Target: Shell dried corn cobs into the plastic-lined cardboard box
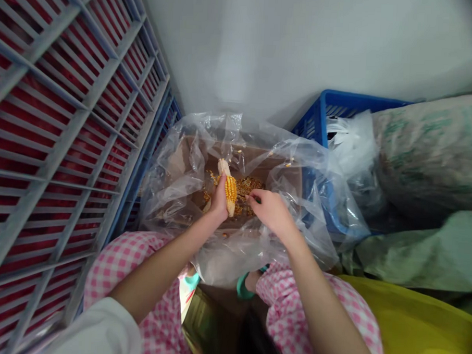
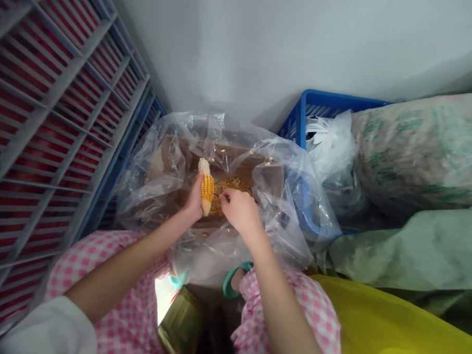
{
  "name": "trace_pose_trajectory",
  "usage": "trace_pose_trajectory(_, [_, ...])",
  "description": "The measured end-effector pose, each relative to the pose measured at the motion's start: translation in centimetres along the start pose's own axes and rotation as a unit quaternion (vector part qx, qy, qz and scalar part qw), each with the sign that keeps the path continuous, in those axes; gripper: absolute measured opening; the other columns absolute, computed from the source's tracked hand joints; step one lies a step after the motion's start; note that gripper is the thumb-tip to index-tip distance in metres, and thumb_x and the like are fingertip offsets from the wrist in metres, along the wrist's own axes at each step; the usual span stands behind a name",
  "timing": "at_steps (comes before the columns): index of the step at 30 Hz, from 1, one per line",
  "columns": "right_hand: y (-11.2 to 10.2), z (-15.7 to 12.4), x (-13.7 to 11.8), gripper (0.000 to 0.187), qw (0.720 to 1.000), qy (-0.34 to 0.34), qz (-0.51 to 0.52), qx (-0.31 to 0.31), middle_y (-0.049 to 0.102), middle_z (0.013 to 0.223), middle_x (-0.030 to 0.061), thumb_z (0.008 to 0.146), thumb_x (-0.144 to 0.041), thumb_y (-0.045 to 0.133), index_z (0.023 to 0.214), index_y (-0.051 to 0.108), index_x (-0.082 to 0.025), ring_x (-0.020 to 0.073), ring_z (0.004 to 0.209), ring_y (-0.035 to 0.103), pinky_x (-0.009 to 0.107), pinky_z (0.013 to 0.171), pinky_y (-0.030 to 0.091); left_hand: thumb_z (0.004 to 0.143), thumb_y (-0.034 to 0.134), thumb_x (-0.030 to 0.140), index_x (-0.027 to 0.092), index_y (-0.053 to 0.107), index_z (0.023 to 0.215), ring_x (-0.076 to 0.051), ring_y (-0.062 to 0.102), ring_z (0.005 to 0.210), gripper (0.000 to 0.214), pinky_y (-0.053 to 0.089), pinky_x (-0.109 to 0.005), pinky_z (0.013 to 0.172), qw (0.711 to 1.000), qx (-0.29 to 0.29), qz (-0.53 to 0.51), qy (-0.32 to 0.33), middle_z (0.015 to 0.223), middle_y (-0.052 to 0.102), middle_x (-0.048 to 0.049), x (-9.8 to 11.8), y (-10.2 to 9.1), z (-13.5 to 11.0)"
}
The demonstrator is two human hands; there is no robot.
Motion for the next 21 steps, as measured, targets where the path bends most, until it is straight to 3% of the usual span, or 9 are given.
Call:
trace_pose_trajectory(7, [-0.7,0.3,0.2,0.029,0.999,0.022,-0.015,0.035,0.066,0.083,0.0056,0.083,-0.036,0.037,0.088,0.064,-0.025,0.0187,0.074,0.059,0.024,0.060,0.033,0.065,0.058,0.055,0.018,0.056,0.093,-0.012,0.055,0.062,0.046,0.040,-0.023,0.058,0.998,-0.033,0.051,0.033,0.072,0.059,-0.0008,0.3,0.8,-0.8])
trace_pose_trajectory(14, [-1.5,0.5,0.7,0.026,1.000,0.012,-0.003,0.027,0.066,0.078,0.0047,0.081,-0.034,0.041,0.080,0.065,-0.024,0.0178,0.073,0.059,0.023,0.060,0.032,0.065,0.060,0.051,0.017,0.056,0.083,-0.010,0.053,0.059,0.039,0.037,-0.022,0.054,0.991,-0.039,0.099,0.086,0.071,0.059,-0.0003,0.9,1.2,-1.3])
trace_pose_trajectory(21, [-2.1,0.5,1.3,0.025,0.999,0.018,0.005,0.026,0.065,0.071,0.0039,0.079,-0.034,0.042,0.078,0.065,-0.024,0.0157,0.066,0.057,0.023,0.057,0.031,0.064,0.060,0.052,0.017,0.055,0.081,-0.009,0.052,0.054,0.039,0.037,-0.022,0.051,0.989,-0.060,0.112,0.082,0.066,0.057,0.0005,0.9,1.7,-1.8])
Point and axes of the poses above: each hand's wrist, its own z-axis towards the middle knuckle, its own y-axis out of the palm, x = y × z, the point moved 7 cm from there along z, towards the middle knuckle
